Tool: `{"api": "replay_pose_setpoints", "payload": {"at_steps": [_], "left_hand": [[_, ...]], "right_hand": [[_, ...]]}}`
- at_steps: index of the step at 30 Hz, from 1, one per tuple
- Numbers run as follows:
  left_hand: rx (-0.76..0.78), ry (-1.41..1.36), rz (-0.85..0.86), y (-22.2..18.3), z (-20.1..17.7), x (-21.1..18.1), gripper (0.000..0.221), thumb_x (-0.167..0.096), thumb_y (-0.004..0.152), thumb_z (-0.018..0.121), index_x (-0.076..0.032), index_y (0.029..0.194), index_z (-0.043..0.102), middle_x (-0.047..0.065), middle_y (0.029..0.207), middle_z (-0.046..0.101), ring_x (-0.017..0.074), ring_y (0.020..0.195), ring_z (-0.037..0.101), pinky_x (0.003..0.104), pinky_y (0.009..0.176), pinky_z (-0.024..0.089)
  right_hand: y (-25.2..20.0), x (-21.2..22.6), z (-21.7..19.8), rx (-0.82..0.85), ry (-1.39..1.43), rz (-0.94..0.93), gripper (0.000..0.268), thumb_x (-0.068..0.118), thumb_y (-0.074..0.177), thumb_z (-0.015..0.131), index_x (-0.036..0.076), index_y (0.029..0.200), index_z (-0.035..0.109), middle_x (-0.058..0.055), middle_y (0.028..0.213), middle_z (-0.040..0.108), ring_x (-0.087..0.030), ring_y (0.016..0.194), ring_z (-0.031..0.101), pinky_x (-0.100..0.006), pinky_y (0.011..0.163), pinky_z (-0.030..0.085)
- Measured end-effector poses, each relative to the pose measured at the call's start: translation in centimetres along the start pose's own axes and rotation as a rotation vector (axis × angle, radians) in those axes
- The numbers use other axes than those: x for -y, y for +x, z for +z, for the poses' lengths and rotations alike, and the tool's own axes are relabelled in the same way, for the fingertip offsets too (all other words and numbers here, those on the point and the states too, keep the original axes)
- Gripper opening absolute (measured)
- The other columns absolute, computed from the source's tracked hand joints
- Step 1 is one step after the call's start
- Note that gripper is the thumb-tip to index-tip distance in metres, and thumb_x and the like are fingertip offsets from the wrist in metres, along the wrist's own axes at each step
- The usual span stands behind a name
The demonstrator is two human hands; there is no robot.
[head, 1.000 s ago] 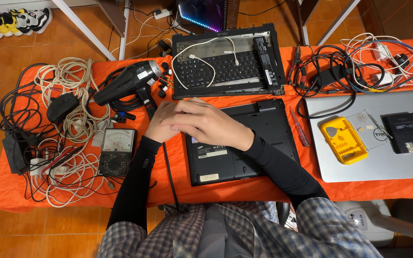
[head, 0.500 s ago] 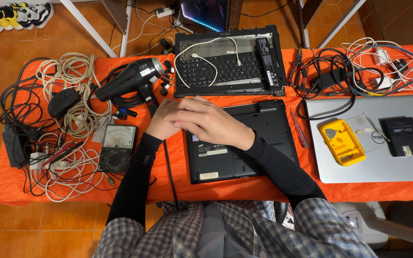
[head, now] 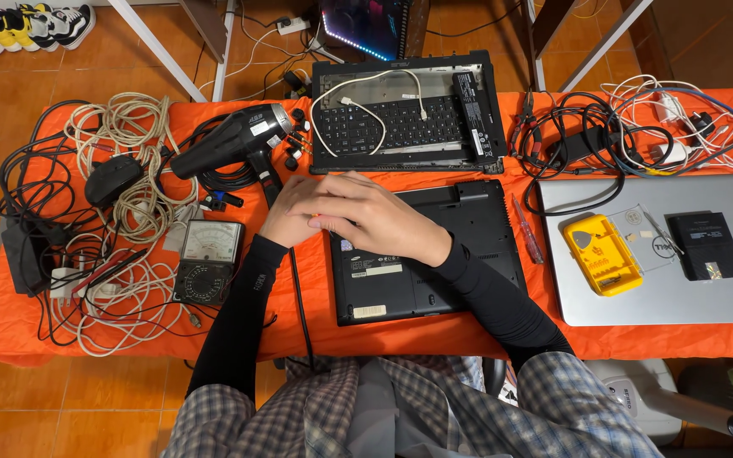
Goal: Using a screwdriver to remove screws from the bottom casing of a laptop for disassembly.
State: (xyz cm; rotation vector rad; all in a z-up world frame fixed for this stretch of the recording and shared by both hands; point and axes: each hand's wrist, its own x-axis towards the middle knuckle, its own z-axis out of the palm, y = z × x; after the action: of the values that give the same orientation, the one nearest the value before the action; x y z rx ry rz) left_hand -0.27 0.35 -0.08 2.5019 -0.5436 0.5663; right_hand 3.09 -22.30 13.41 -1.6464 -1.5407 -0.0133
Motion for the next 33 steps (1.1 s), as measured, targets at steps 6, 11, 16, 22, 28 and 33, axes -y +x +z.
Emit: {"api": "replay_pose_setpoints", "payload": {"at_steps": [6, 11, 16, 22, 28, 33], "left_hand": [[0.014, 0.062, -0.025, 0.0, 0.3, 0.1, 0.022, -0.012, 0.081, 0.073, -0.005, 0.1, 0.064, 0.008, 0.101, 0.07, 0.0289, 0.101, 0.064, 0.043, 0.102, 0.044], [0.03, 0.031, -0.035, -0.1, 0.2, 0.2, 0.022, -0.018, 0.081, 0.076, -0.008, 0.098, 0.068, 0.007, 0.101, 0.071, 0.0281, 0.098, 0.063, 0.043, 0.098, 0.044], [-0.007, 0.02, 0.028, 0.0, -0.1, -0.3, 0.024, -0.023, 0.083, 0.078, -0.009, 0.101, 0.069, 0.006, 0.101, 0.07, 0.0266, 0.1, 0.063, 0.043, 0.097, 0.043], [0.001, 0.061, -0.053, -0.6, 0.9, 0.7, 0.019, -0.012, 0.081, 0.071, -0.006, 0.099, 0.067, 0.008, 0.101, 0.069, 0.0262, 0.101, 0.063, 0.041, 0.098, 0.046], [-0.076, 0.109, -0.039, 0.6, 1.4, -0.7, 0.016, -0.016, 0.083, 0.072, -0.007, 0.096, 0.066, 0.009, 0.097, 0.069, 0.0289, 0.096, 0.063, 0.044, 0.091, 0.042], [-0.144, 0.046, -0.132, 0.3, 2.4, -1.3, 0.013, -0.019, 0.09, 0.069, -0.008, 0.094, 0.063, 0.007, 0.095, 0.068, 0.0298, 0.095, 0.063, 0.044, 0.09, 0.047]], "right_hand": [[0.2, 0.6, -0.3, -0.014, 0.01, -0.031, 0.028, 0.013, 0.104, 0.064, 0.012, 0.132, 0.067, -0.004, 0.11, 0.062, -0.025, 0.104, 0.06, -0.039, 0.101, 0.047], [0.4, 0.7, -0.3, -0.035, 0.033, -0.06, 0.027, 0.017, 0.103, 0.065, 0.013, 0.13, 0.067, -0.005, 0.115, 0.061, -0.025, 0.108, 0.06, -0.039, 0.102, 0.047], [0.2, 0.4, 0.1, -0.036, 0.026, -0.066, 0.024, 0.02, 0.103, 0.067, 0.014, 0.126, 0.071, -0.006, 0.11, 0.058, -0.025, 0.107, 0.059, -0.04, 0.103, 0.047], [0.2, 0.5, 0.1, -0.009, -0.002, -0.013, 0.027, 0.017, 0.107, 0.062, 0.013, 0.134, 0.066, -0.004, 0.108, 0.062, -0.024, 0.104, 0.06, -0.039, 0.103, 0.047], [0.8, 1.1, -0.4, -0.025, 0.038, -0.091, 0.03, 0.02, 0.104, 0.065, 0.012, 0.134, 0.063, -0.007, 0.117, 0.064, -0.024, 0.11, 0.062, -0.037, 0.099, 0.047], [0.5, 0.5, -0.1, 0.006, 0.022, -0.014, 0.021, 0.018, 0.104, 0.066, 0.014, 0.125, 0.07, -0.003, 0.103, 0.062, -0.021, 0.1, 0.062, -0.037, 0.098, 0.049]]}}
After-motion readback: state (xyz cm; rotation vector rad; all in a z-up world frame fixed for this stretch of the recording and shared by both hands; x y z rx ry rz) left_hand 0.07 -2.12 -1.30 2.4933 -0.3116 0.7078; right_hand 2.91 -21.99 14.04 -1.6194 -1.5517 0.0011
